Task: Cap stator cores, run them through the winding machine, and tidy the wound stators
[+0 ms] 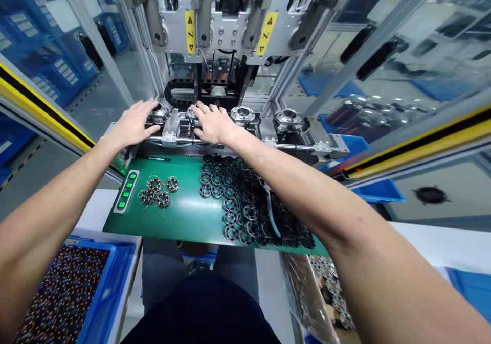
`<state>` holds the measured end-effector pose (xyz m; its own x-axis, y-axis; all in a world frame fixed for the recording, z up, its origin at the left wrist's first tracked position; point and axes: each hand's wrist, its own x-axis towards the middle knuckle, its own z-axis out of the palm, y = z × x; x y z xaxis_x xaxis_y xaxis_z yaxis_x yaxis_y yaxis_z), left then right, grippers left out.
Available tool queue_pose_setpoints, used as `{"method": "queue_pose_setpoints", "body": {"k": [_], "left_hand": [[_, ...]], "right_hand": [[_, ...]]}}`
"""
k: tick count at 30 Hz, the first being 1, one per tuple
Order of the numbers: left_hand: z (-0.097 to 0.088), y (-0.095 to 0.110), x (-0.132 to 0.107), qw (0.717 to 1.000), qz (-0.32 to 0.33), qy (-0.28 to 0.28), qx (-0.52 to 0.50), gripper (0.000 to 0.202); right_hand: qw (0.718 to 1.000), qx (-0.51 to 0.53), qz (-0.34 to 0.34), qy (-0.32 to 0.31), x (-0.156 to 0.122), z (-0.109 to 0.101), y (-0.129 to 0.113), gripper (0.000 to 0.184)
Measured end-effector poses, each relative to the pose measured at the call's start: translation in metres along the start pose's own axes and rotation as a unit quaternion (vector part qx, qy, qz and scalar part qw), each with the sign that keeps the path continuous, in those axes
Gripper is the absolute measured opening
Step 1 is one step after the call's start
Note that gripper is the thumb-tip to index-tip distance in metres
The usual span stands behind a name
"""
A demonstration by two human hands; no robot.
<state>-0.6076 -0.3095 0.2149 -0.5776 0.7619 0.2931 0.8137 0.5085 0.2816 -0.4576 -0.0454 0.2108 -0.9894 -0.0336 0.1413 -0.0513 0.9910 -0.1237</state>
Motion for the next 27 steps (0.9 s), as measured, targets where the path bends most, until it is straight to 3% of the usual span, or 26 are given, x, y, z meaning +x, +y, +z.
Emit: {"method": "queue_pose_setpoints", "body": {"k": [2, 4, 7, 10, 13, 18, 22, 23, 25, 27], "left_hand": [[-0.004, 0.034, -0.023, 0.998, 0.012, 0.053, -0.014, 0.062], [0.006, 0.074, -0.061, 0.995, 0.057, 0.074, -0.031, 0.047], [0.046, 0.127, -0.122, 0.993, 0.109, -0.017, -0.046, 0.022], [0.092, 0.153, -0.152, 0.994, 0.080, -0.049, -0.053, 0.023], [0.116, 0.158, -0.150, 0.994, 0.051, -0.052, -0.076, 0.017], [0.105, 0.157, -0.151, 0.984, 0.021, -0.033, -0.175, 0.019], [0.082, 0.159, -0.190, 0.949, -0.024, -0.007, -0.313, 0.009], [0.076, 0.160, -0.202, 0.934, -0.039, -0.003, -0.354, 0.017], [0.064, 0.166, -0.226, 0.901, -0.065, 0.003, -0.428, 0.037], [0.053, 0.173, -0.244, 0.872, -0.081, 0.007, -0.483, 0.046]], "right_hand": [[0.999, 0.005, -0.014, 0.052, -0.035, -0.018, -0.013, 0.072], [0.997, -0.002, -0.005, 0.073, -0.082, -0.025, -0.030, 0.048], [0.999, -0.020, 0.031, -0.031, -0.149, -0.007, -0.054, 0.020], [0.995, -0.010, 0.060, -0.079, -0.180, 0.027, -0.068, 0.009], [0.993, 0.018, 0.088, -0.076, -0.180, 0.050, -0.073, 0.011], [0.986, 0.120, 0.117, -0.025, -0.180, 0.052, -0.074, 0.007], [0.956, 0.273, 0.110, 0.013, -0.212, 0.044, -0.078, 0.012], [0.945, 0.310, 0.105, 0.019, -0.222, 0.042, -0.081, 0.018], [0.906, 0.411, 0.094, 0.030, -0.240, 0.038, -0.093, 0.037], [0.832, 0.546, 0.087, 0.038, -0.253, 0.032, -0.108, 0.051]]}}
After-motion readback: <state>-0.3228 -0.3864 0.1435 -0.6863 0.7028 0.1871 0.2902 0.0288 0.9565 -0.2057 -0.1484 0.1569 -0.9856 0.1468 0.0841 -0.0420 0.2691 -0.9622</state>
